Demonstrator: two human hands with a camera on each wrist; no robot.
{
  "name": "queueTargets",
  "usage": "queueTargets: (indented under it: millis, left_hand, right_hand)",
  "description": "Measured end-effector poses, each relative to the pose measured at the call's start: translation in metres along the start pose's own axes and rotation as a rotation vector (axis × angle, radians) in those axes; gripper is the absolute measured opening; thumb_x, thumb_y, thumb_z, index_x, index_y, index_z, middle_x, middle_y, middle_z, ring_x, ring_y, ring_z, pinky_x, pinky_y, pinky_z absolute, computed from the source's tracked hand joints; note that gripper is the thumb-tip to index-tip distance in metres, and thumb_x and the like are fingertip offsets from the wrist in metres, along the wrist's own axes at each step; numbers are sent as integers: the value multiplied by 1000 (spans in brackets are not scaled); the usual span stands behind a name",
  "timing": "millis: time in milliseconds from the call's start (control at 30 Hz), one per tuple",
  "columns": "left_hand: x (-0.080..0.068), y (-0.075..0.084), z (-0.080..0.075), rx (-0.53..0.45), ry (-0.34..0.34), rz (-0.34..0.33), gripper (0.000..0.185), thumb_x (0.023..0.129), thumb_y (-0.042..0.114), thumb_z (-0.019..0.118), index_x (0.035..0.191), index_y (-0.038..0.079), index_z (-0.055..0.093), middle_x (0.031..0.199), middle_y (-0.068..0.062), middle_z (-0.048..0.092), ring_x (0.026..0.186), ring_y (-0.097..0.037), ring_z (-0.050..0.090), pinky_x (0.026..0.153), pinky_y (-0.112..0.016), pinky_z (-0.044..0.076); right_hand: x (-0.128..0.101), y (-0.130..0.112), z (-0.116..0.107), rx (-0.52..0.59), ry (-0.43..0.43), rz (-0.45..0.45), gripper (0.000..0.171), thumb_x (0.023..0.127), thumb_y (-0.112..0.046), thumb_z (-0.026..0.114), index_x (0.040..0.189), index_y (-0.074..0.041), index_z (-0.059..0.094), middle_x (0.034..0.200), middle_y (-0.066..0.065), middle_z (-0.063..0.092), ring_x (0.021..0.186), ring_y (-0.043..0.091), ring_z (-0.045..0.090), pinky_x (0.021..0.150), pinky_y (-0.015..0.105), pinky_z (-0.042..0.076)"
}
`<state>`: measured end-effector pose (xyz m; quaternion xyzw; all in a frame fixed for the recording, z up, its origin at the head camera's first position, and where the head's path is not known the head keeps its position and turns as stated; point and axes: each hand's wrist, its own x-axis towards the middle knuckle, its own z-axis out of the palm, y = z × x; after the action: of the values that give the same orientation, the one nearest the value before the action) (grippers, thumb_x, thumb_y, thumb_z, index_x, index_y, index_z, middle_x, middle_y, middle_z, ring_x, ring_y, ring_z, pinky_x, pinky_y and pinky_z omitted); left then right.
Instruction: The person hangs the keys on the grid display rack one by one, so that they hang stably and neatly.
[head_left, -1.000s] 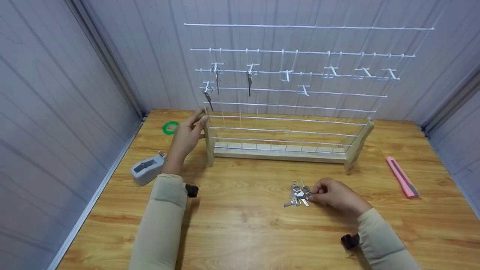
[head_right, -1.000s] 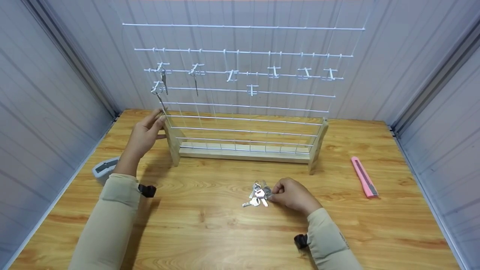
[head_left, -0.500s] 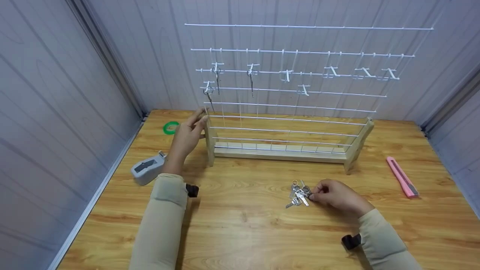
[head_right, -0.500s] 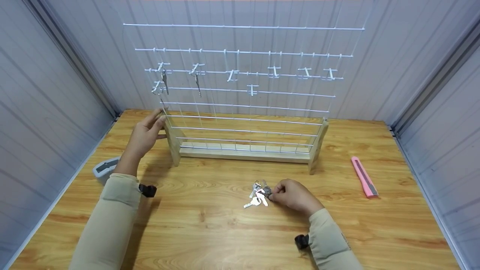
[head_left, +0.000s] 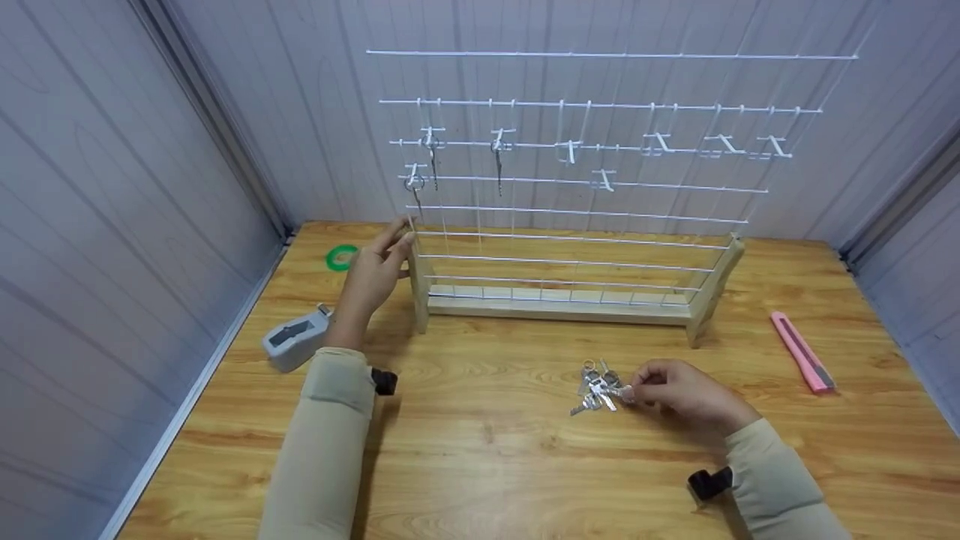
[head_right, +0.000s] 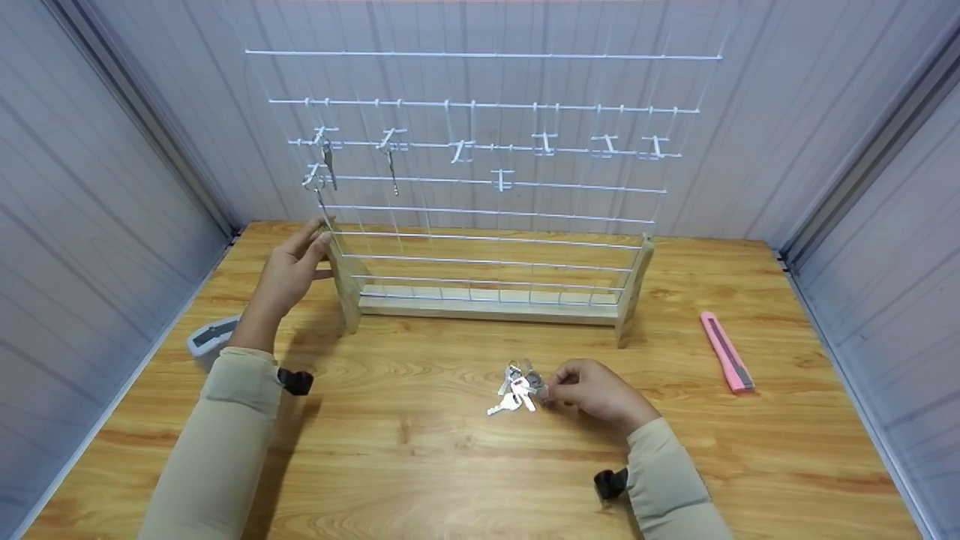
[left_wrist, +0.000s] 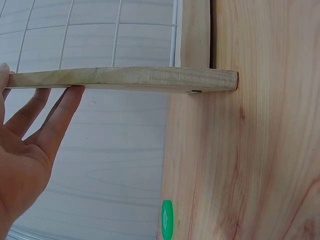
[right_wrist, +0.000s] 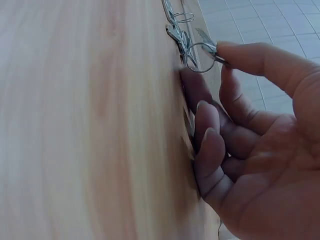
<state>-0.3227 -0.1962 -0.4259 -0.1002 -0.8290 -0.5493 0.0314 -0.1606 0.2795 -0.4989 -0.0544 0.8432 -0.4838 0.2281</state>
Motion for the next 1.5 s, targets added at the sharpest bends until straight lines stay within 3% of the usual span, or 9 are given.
queueTargets:
  millis: [300,667,1133,1300,1500]
  left_hand:
    - [0,2,0,2,2,-5,56,108,57,54,161,39,48,158,-16,57,142,-38,61,100,-44,67]
    - [0,-1,0,-13,-4,-4,61,108,58,55,163,33,46,159,-13,57,140,-34,63,102,-44,67]
    - [0,0,1,-18,-4,-9,61,108,58,55,163,34,46,159,-18,57,141,-39,62,102,-49,66]
    - [1,0,1,-13,-5,-14,62,107,60,55,163,34,46,161,-19,54,143,-40,61,104,-51,65]
    - [0,-1,1,-7,-2,-17,63,107,59,56,164,35,45,160,-16,56,141,-37,62,103,-46,67]
  right_hand:
    - [-1,3,-1,46,-34,-25,25,100,-22,75,107,1,69,89,-5,73,76,8,59,62,21,48]
    - [-3,3,0,91,-49,-23,25,103,-25,73,106,-1,68,94,-4,79,79,8,64,67,23,50]
    - [-4,0,3,103,-79,-62,23,102,-19,73,108,3,71,94,-3,74,81,10,65,69,23,57]
    - [-7,-12,7,68,-50,-88,26,99,-21,79,106,4,74,93,-2,76,81,8,65,69,21,58]
    - [-16,-41,13,-73,-8,-176,20,98,-18,78,105,0,76,97,7,77,84,6,66,75,17,57]
